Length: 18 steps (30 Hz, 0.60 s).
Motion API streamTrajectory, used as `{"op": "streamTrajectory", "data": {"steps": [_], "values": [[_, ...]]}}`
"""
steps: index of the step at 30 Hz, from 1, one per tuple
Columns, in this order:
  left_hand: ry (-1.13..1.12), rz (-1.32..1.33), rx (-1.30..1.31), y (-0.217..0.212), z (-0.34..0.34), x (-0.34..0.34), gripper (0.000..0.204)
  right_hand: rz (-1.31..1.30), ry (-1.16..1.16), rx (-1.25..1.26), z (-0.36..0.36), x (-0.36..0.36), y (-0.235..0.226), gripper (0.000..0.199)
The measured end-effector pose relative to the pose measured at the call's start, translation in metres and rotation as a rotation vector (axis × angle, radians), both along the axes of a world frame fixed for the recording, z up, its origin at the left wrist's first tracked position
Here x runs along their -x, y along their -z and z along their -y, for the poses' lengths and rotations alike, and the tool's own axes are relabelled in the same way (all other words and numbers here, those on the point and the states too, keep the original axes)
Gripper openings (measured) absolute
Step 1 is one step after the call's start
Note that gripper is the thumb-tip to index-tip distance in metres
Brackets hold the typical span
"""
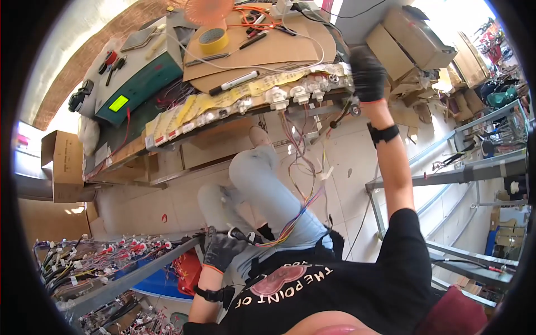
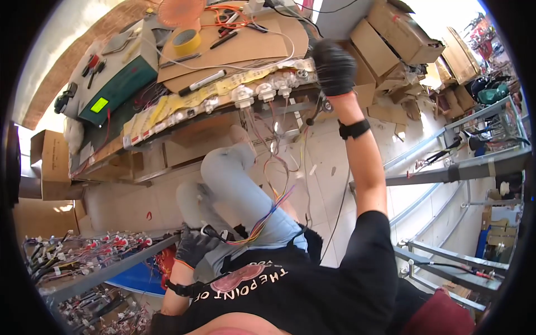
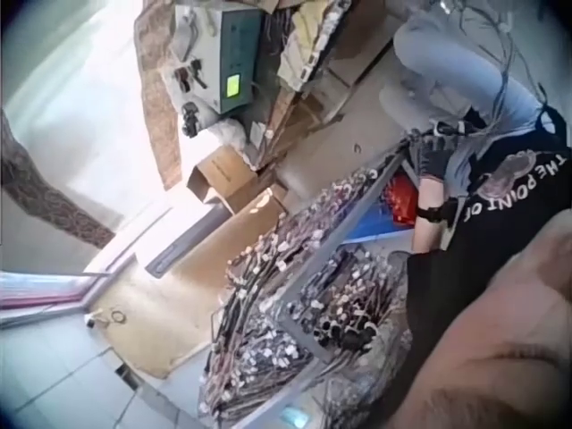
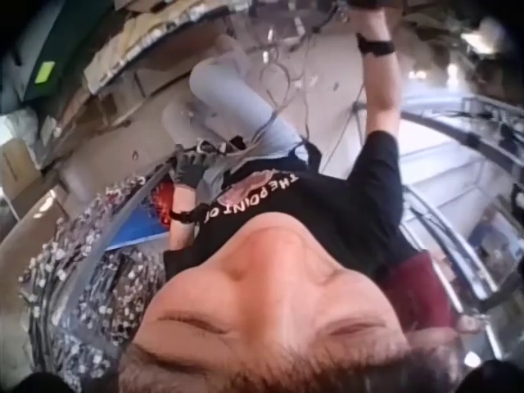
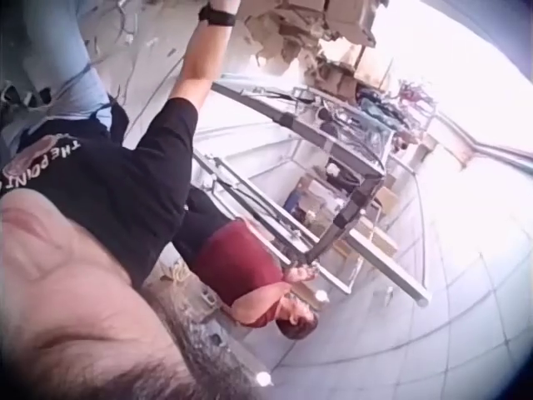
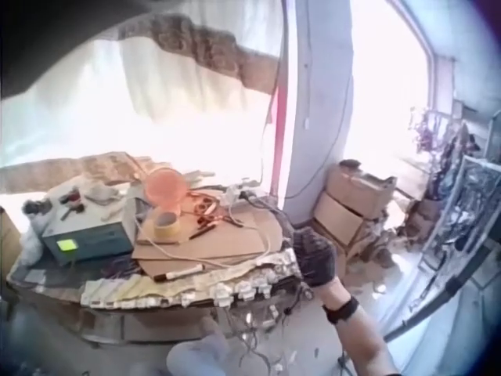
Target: The person connects wire harnesses to a testing board, then unplugs them and hangs them on a metal rack. They then retrieve a new set of harnesses from the rack and connect them to the testing board.
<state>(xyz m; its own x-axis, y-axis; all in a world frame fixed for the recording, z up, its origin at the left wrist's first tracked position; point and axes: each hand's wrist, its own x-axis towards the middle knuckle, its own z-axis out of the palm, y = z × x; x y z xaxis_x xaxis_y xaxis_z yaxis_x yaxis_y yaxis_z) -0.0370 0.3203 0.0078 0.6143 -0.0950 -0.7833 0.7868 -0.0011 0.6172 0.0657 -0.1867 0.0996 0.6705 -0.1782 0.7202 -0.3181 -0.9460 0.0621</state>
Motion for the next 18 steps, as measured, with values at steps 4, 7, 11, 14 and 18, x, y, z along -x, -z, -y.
{"op": "streamTrajectory", "data": {"steps": [4,7,11,14,18], "values": [[0.270,0.946,-0.660,0.082,-0.033,0.021,0.036,0.266,-0.774,-1.148,-0.042,0.078,-0.061,0.036],[1.152,0.794,-0.175,0.027,0.053,0.009,0.056,-0.244,-0.702,-1.651,-0.057,0.091,0.014,0.065],[1.110,0.749,-0.299,0.046,0.059,0.027,0.070,-0.346,-0.907,-0.728,-0.092,0.032,0.123,0.042],[1.214,0.653,-0.232,0.040,0.040,0.041,0.065,-0.249,-0.805,-0.773,-0.150,0.026,0.111,0.037],[1.541,0.544,-0.090,0.027,0.049,0.035,0.052,-0.790,-0.752,-1.035,-0.129,0.111,0.090,0.025]]}}
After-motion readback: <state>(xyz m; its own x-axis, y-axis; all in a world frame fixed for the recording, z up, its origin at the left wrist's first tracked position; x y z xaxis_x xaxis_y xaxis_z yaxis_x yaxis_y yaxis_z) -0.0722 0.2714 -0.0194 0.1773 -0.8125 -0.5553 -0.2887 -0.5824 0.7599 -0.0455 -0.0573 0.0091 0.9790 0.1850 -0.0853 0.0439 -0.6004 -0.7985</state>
